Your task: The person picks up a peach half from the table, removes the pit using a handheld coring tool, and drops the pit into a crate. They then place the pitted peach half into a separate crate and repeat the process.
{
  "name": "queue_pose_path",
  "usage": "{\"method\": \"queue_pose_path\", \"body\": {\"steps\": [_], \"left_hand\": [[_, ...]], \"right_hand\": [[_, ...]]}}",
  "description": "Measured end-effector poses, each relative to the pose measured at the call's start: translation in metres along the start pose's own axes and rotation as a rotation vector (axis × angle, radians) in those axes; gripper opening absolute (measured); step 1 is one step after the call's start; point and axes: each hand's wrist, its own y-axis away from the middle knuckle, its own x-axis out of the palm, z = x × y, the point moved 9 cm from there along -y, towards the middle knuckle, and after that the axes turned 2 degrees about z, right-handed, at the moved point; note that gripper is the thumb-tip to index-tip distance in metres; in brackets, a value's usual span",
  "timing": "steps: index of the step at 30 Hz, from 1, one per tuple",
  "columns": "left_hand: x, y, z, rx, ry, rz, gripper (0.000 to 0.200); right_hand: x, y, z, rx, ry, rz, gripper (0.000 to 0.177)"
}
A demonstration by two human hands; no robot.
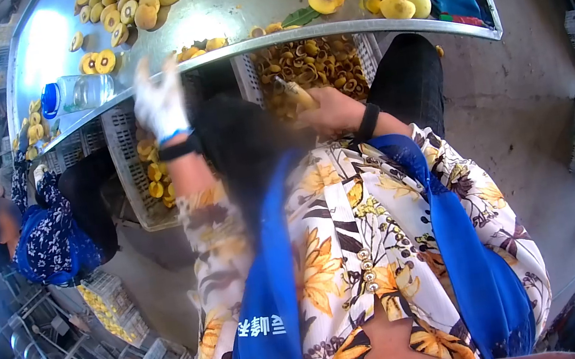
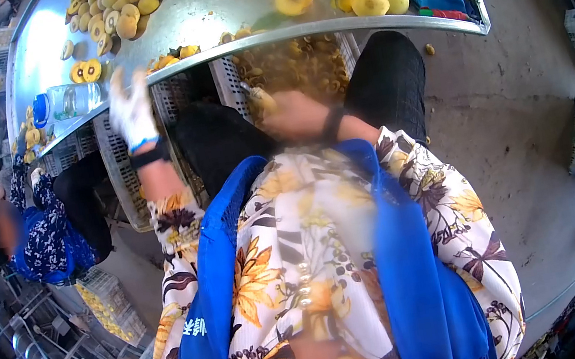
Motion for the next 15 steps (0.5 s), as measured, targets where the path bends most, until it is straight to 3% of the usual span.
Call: {"method": "queue_pose_path", "body": {"steps": [2, 4, 6, 7, 11, 13, 15], "left_hand": [[0.054, 0.000, -0.080, 0.189, 0.090, 0.186, 0.055], [0.116, 0.013, -0.160, 0.528, 0.052, 0.358, 0.058], [0.177, 0.031, -0.205, 0.539, -0.178, 0.628, 0.052], [0.199, 0.039, -0.218, 0.575, -0.244, 0.707, 0.047], [0.233, 0.044, -0.222, 0.646, -0.445, 0.684, 0.037], [0.232, 0.026, -0.197, 0.407, -0.078, 0.743, 0.042], [0.210, 0.027, -0.173, 0.235, 0.489, 0.735, 0.050]], "right_hand": [[-0.011, 0.003, 0.001, 0.011, -0.040, -0.135, 0.021], [-0.022, 0.013, 0.015, -0.082, -0.026, -0.224, 0.022], [-0.039, 0.020, 0.020, -0.262, 0.160, -0.384, 0.022], [-0.045, 0.027, 0.019, -0.217, 0.175, -0.426, 0.024], [-0.063, 0.061, 0.018, -0.141, 0.126, -0.631, 0.034], [-0.074, 0.077, 0.031, -0.191, 0.141, -0.814, 0.036], [-0.083, 0.083, 0.052, -0.281, 0.238, -0.913, 0.045]]}}
